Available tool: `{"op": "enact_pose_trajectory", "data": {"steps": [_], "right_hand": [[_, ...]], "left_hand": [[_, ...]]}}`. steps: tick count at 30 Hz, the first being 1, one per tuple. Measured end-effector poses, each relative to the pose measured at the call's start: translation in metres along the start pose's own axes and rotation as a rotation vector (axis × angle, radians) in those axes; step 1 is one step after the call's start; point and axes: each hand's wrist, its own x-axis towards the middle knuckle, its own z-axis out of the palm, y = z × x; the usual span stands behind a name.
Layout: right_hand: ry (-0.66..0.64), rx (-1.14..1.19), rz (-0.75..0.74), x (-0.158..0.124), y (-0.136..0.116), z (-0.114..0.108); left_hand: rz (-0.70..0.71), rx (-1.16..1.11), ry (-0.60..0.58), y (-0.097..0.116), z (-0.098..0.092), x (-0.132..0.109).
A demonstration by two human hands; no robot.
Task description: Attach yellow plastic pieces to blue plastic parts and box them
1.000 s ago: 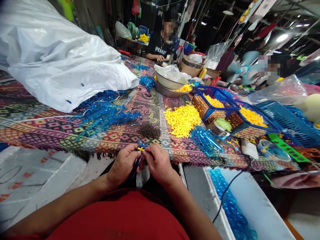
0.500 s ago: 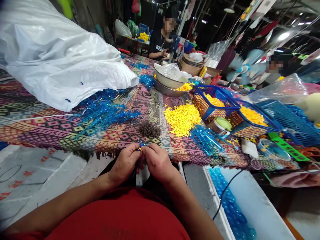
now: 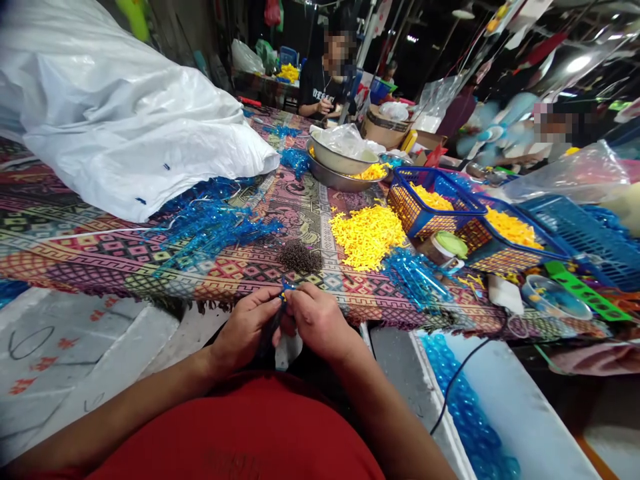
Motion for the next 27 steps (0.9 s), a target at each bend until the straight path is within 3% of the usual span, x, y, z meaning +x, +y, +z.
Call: {"op": "enact_pose_trajectory", "data": {"steps": [6, 12, 19, 25, 27], "right_hand": [[0.032, -0.061, -0.033, 0.004, -0.003, 0.005], [0.096, -0.145, -0.099, 0.015, -0.002, 0.019], [0.056, -0.244, -0.134, 0.025, -0.003, 0.032], [0.027, -0.106, -0.072, 0.023, -0.001, 0.026], [0.023, -0.117, -0.071, 0.022, -0.002, 0.023]], "left_hand": [[0.086, 0.118, 0.054, -0.002, 0.001, 0.000], [0.169, 0.302, 0.242, -0.003, 0.001, -0.001], [0.243, 0.610, 0.448, 0.002, -0.003, 0.001], [0.114, 0.356, 0.308, 0.000, -0.003, 0.001], [0.127, 0.362, 0.309, 0.000, -0.001, 0.001]]}}
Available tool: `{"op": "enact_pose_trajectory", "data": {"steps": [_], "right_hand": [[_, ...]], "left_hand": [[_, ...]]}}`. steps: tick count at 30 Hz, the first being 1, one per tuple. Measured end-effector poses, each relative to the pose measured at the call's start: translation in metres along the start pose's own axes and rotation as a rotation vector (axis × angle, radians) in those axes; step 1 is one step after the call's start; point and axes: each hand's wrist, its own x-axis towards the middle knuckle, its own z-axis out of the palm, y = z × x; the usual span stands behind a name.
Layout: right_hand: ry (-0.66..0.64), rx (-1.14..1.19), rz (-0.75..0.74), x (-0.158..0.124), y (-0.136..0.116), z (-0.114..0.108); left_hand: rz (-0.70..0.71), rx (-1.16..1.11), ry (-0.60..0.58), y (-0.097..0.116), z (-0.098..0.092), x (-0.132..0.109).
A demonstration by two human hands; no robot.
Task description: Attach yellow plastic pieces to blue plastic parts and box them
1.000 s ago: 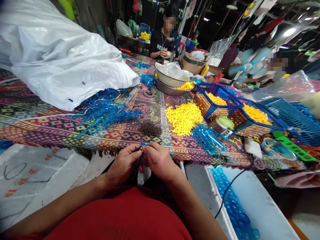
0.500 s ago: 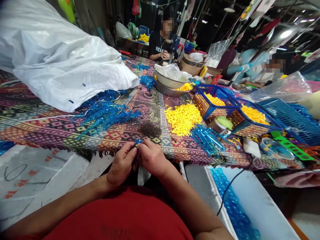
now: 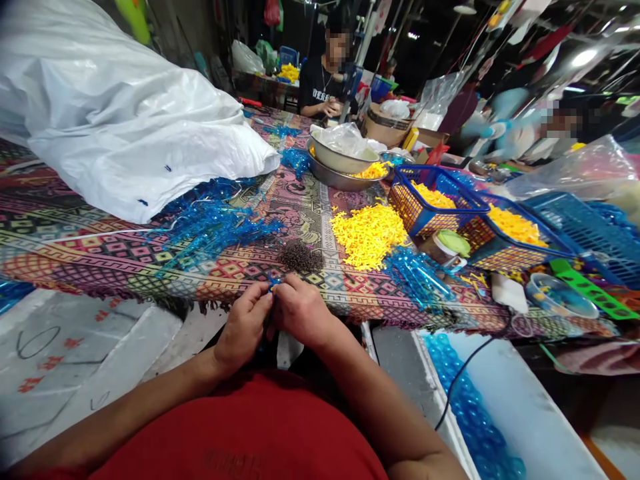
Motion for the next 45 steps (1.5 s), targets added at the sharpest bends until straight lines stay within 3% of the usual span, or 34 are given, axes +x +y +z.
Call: {"op": "enact_pose_trajectory", "data": {"steps": [6, 13, 18, 22, 27, 33, 41, 45], "right_hand": [[-0.011, -0.205, -0.058, 0.003, -0.005, 0.004], [0.001, -0.246, -0.115, 0.002, -0.006, 0.008], [0.029, -0.181, -0.069, -0.001, -0.007, 0.005], [0.041, -0.100, -0.029, -0.005, -0.006, -0.006], [-0.056, -0.081, -0.015, -0.015, -0.006, -0.018], [-0.009, 0.027, 0.067, -0.023, -0.001, -0.018], [-0.006, 0.010, 0.034, -0.025, 0.000, -0.027], [0.041, -0.084, 0.030, -0.022, -0.006, -0.023]], "left_hand": [[0.059, 0.155, 0.150, 0.001, 0.005, 0.001], [0.043, 0.176, 0.172, -0.002, 0.009, 0.000], [0.072, 0.188, 0.174, 0.002, 0.010, -0.004], [0.043, 0.065, 0.056, 0.006, 0.008, -0.005], [-0.069, -0.021, -0.141, 0.006, 0.006, -0.002], [-0.054, 0.041, -0.127, 0.006, 0.011, -0.002], [-0.083, -0.234, -0.270, 0.008, 0.016, -0.007], [-0.001, -0.100, -0.105, 0.008, 0.019, -0.010]]}}
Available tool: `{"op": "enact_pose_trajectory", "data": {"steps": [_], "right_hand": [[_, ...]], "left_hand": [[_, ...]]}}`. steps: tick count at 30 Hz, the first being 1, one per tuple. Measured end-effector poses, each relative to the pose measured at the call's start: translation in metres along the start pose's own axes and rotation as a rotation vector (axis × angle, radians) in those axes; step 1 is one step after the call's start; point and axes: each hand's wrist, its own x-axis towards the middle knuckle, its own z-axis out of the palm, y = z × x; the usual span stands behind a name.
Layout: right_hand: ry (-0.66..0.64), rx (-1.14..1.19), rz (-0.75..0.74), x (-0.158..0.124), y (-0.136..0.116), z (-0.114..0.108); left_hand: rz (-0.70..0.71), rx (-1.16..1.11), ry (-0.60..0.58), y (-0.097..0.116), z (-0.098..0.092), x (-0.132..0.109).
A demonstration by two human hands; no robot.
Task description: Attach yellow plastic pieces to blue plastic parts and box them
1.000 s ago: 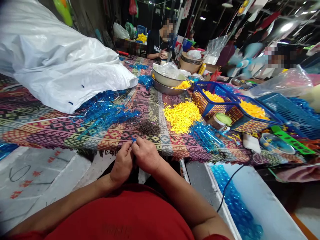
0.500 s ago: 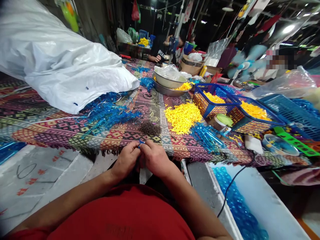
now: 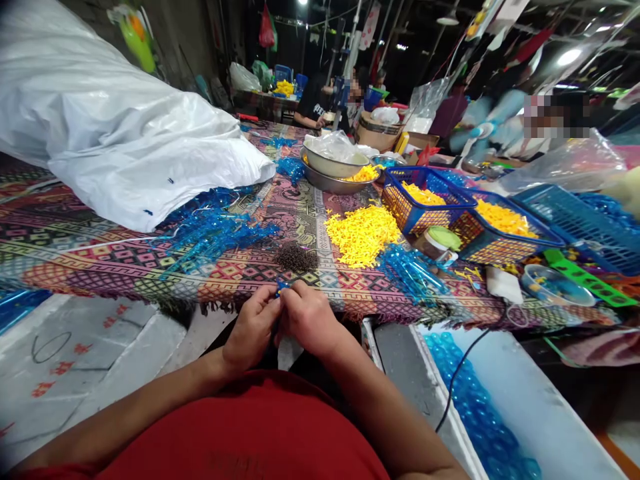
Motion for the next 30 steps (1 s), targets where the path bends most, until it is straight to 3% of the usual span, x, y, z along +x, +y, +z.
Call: {"op": "enact_pose_trajectory", "data": {"steps": [4, 12, 14, 19, 22, 26, 30], "right_hand": [[0.035, -0.080, -0.062, 0.005, -0.003, 0.013], [0.008, -0.127, -0.098, 0.005, -0.002, 0.033], [0.000, -0.093, -0.071, 0.003, -0.001, 0.028], [-0.079, 0.134, 0.027, -0.007, 0.004, 0.005], [-0.023, 0.331, 0.094, -0.013, 0.012, -0.007], [0.094, 0.453, 0.209, -0.018, 0.021, -0.015], [0.096, 0.481, 0.241, -0.021, 0.023, -0.015]], "left_hand": [[0.063, 0.193, 0.166, -0.003, -0.002, 0.000], [-0.015, 0.228, 0.237, -0.009, -0.007, 0.000], [-0.036, 0.182, 0.185, -0.006, -0.005, 0.000], [-0.122, -0.063, -0.092, -0.003, -0.006, 0.000], [-0.165, -0.169, -0.194, -0.005, -0.008, 0.001], [-0.161, -0.263, -0.242, -0.006, -0.005, 0.001], [-0.145, -0.276, -0.241, -0.006, -0.001, -0.001]]}}
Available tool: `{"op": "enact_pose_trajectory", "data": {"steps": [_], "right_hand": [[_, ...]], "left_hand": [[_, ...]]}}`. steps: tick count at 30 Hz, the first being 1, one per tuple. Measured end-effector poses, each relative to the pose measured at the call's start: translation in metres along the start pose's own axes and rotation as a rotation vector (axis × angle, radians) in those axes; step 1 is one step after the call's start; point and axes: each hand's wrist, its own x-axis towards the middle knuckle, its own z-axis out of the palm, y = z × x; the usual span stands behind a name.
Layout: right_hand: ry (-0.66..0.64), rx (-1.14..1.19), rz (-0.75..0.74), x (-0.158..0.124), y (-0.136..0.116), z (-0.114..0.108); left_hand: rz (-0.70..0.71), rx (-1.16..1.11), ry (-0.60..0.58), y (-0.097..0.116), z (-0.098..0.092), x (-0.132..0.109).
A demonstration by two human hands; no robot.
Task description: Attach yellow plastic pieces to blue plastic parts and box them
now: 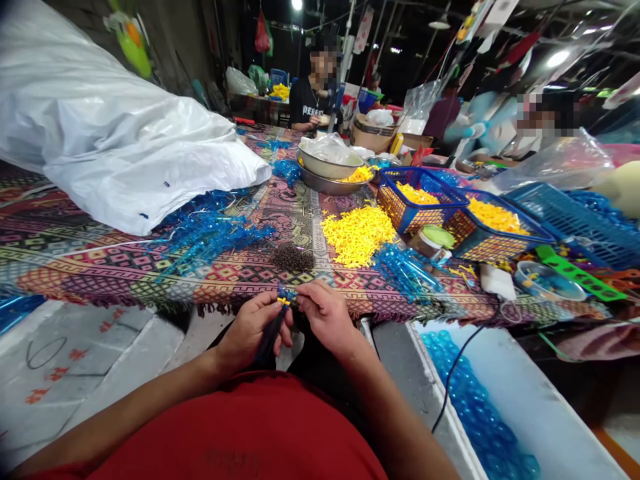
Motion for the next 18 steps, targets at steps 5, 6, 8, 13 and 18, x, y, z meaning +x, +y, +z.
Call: {"op": "enact_pose_trajectory", "data": {"steps": [5, 6, 8, 13, 18], "right_hand": [[0.003, -0.027, -0.024, -0.0012, 0.0005, 0.0016], [0.001, -0.034, -0.030, -0.0013, 0.0008, 0.0018], [-0.004, -0.047, -0.044, -0.0014, 0.0012, 0.0017], [-0.048, -0.112, -0.080, -0.0009, 0.0012, 0.0012], [-0.105, -0.217, -0.136, -0.0018, 0.0040, 0.0050]], "left_hand": [[0.000, 0.038, 0.022, -0.0012, 0.0023, -0.0007], [-0.002, 0.050, 0.023, -0.0016, 0.0022, -0.0006], [-0.001, 0.074, 0.028, -0.0026, 0.0017, -0.0005], [-0.021, 0.168, 0.037, -0.0015, 0.0016, -0.0012], [-0.059, 0.249, 0.087, 0.0014, 0.0023, -0.0010]]}}
